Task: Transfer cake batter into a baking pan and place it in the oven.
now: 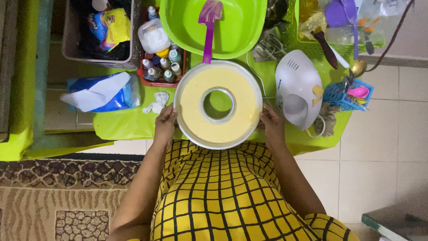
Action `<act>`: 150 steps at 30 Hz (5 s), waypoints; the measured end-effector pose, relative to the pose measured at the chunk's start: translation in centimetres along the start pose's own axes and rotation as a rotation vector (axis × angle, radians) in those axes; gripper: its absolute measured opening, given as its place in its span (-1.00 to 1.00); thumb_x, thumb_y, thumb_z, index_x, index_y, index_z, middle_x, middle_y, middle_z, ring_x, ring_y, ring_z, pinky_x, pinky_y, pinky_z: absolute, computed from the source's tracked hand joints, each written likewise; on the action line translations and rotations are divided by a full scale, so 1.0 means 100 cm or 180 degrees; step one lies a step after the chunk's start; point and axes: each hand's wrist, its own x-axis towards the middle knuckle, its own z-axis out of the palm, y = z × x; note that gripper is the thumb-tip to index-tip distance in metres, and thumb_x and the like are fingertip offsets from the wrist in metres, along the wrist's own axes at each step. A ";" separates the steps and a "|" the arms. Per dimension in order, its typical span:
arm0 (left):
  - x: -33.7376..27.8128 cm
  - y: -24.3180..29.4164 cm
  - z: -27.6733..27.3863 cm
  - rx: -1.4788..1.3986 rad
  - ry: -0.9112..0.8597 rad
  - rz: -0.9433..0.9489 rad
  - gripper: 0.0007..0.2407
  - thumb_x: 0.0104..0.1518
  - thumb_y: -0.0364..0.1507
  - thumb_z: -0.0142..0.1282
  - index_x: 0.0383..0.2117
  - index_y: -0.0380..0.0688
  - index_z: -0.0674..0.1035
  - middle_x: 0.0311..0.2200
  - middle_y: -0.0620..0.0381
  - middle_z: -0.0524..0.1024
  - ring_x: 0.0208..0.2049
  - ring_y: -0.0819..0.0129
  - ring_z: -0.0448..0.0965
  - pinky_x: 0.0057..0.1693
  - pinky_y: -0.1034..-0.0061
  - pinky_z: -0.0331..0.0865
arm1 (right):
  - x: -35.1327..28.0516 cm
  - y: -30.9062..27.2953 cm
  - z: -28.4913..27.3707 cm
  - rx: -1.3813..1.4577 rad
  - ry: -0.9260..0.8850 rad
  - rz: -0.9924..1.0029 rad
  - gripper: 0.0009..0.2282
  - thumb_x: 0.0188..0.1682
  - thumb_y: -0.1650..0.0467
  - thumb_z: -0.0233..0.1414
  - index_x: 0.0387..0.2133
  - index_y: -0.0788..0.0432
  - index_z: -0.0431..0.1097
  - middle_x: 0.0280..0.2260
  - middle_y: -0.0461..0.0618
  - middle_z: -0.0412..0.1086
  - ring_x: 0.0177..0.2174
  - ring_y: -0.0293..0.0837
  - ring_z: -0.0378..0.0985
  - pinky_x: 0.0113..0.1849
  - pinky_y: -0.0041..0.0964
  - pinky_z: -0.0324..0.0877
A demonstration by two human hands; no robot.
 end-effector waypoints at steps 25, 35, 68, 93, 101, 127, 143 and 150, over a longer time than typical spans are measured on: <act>-0.001 0.010 -0.008 -0.0022 -0.0183 0.0101 -0.72 0.30 -0.54 0.04 0.13 -0.27 0.51 0.05 -0.08 0.44 0.21 0.15 0.37 0.35 0.16 0.17 | 0.008 0.005 0.004 -0.0119 0.0212 -0.0076 -0.59 0.12 0.44 0.06 0.20 0.41 0.22 -0.39 -0.01 0.32 -0.58 -0.24 0.47 -0.63 -0.41 0.41; -0.003 0.010 -0.004 -0.0151 -0.0179 -0.0216 -0.70 0.27 -0.48 0.08 0.11 -0.28 0.52 0.02 0.00 0.43 0.05 0.21 0.47 0.05 0.20 0.51 | 0.014 0.009 0.003 -0.0324 0.0238 -0.0006 -0.61 0.15 0.43 0.06 0.22 0.31 0.27 -0.37 0.02 0.35 -0.58 -0.22 0.45 -0.63 -0.31 0.40; -0.013 0.033 0.002 -0.0010 -0.0095 0.0106 -0.74 0.20 -0.57 0.12 0.01 -0.38 0.57 0.01 -0.16 0.49 0.14 0.04 0.46 0.26 0.15 0.31 | 0.013 0.003 0.009 -0.0592 0.0231 -0.0328 -0.63 0.20 0.45 0.00 0.26 0.28 0.25 -0.03 0.20 0.39 -0.24 -0.08 0.45 -0.22 -0.16 0.40; 0.033 0.020 -0.003 0.0622 -0.0388 -0.0824 -0.83 0.19 -0.44 0.15 -0.12 -0.12 0.56 -0.12 -0.08 0.53 -0.13 0.10 0.57 -0.09 0.16 0.58 | -0.029 -0.008 0.005 -0.1575 0.0001 0.0196 -0.45 0.00 0.43 0.14 0.30 0.22 0.19 0.19 0.34 0.22 0.18 0.26 0.31 0.12 0.19 0.30; 0.005 0.037 -0.004 0.0213 -0.0451 -0.0878 -0.87 0.23 -0.44 0.10 -0.14 -0.06 0.49 -0.03 -0.04 0.46 -0.07 0.02 0.49 -0.08 0.13 0.58 | -0.006 0.030 -0.017 -0.0781 -0.0012 0.0190 -0.45 0.05 0.46 0.07 0.33 0.30 0.09 -0.10 0.35 0.38 -0.30 0.07 0.55 -0.39 0.01 0.57; -0.088 -0.025 -0.190 -0.2179 -0.0351 -0.0888 -0.40 -0.30 -0.48 0.01 0.08 -0.28 0.48 -0.08 -0.31 0.53 -0.09 -0.29 0.55 0.04 -0.26 0.45 | 0.003 -0.110 0.146 -0.1000 -0.1964 -0.0268 -0.47 0.01 0.55 0.04 0.29 0.44 0.10 -0.27 0.29 0.35 -0.64 -0.04 0.48 -0.68 -0.16 0.52; -0.106 0.067 -0.186 -0.2970 0.0642 -0.0524 -0.31 -0.31 -0.52 -0.05 0.17 -0.45 0.27 -0.06 -0.36 0.32 -0.08 -0.24 0.41 0.07 -0.15 0.41 | -0.031 -0.285 0.378 -0.2899 -0.2483 -0.3643 -0.54 0.03 0.49 0.10 0.25 0.09 0.33 -0.12 0.05 0.46 -0.32 0.01 0.52 -0.26 -0.10 0.42; -0.124 0.132 -0.169 -0.3036 0.1155 -0.1101 -0.24 -0.37 -0.60 -0.15 0.22 -0.53 0.16 0.07 -0.45 0.13 0.13 -0.24 0.17 0.27 -0.13 0.20 | -0.058 -0.296 0.520 -0.2903 -0.2533 -0.4963 -0.34 0.07 0.50 0.06 0.36 -0.23 -0.13 0.10 0.02 0.41 -0.13 0.14 0.59 -0.12 0.08 0.51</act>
